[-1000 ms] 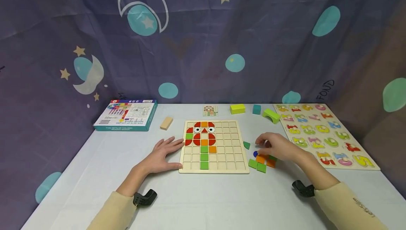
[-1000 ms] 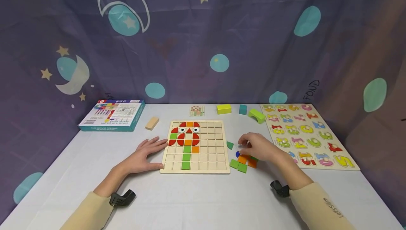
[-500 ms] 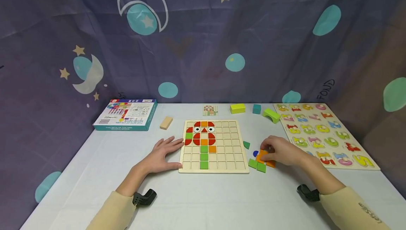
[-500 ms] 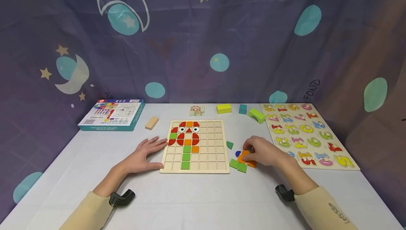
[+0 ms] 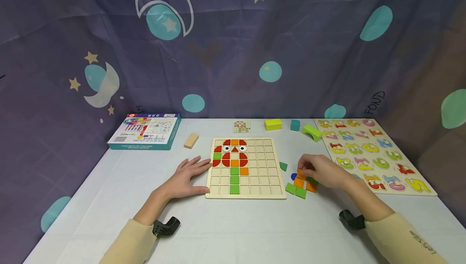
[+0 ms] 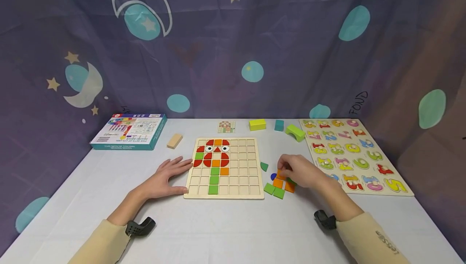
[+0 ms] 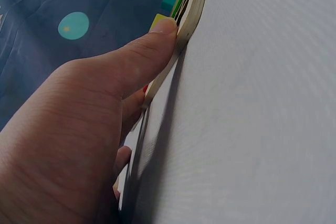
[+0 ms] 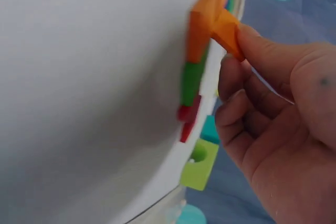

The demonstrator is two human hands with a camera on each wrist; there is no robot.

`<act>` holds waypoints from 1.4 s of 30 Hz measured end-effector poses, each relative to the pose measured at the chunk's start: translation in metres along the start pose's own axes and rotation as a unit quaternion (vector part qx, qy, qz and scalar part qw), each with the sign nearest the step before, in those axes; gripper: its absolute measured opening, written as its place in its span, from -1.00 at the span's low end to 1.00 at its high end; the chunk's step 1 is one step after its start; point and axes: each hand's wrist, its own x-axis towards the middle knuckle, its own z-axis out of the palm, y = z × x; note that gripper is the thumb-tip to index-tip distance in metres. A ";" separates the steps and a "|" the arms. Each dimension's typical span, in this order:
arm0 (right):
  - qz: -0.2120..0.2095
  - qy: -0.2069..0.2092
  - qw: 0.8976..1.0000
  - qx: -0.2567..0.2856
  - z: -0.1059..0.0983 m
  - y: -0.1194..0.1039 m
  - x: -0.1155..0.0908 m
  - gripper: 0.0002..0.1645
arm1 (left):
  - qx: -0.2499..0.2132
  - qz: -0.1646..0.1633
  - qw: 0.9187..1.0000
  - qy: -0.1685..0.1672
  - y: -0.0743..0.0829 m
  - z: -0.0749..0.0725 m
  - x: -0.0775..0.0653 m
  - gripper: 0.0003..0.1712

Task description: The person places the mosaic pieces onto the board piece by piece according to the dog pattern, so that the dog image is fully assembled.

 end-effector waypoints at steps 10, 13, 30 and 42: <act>-0.044 0.001 0.999 0.028 0.002 -0.021 0.019 -0.91 | -0.005 0.002 1.000 -0.001 0.000 0.000 0.000 -0.04; -0.056 0.002 0.998 0.039 0.008 -0.029 0.028 -0.92 | -0.005 0.001 1.000 -0.002 0.001 0.000 0.000 -0.04; -0.112 -0.036 0.991 0.065 0.047 -0.085 0.072 -0.91 | -0.005 -0.002 1.000 -0.002 0.001 0.000 -0.001 -0.03; -0.122 -0.062 0.990 0.045 0.064 -0.098 0.084 -0.91 | -0.001 0.001 1.000 0.000 0.001 -0.001 0.000 -0.03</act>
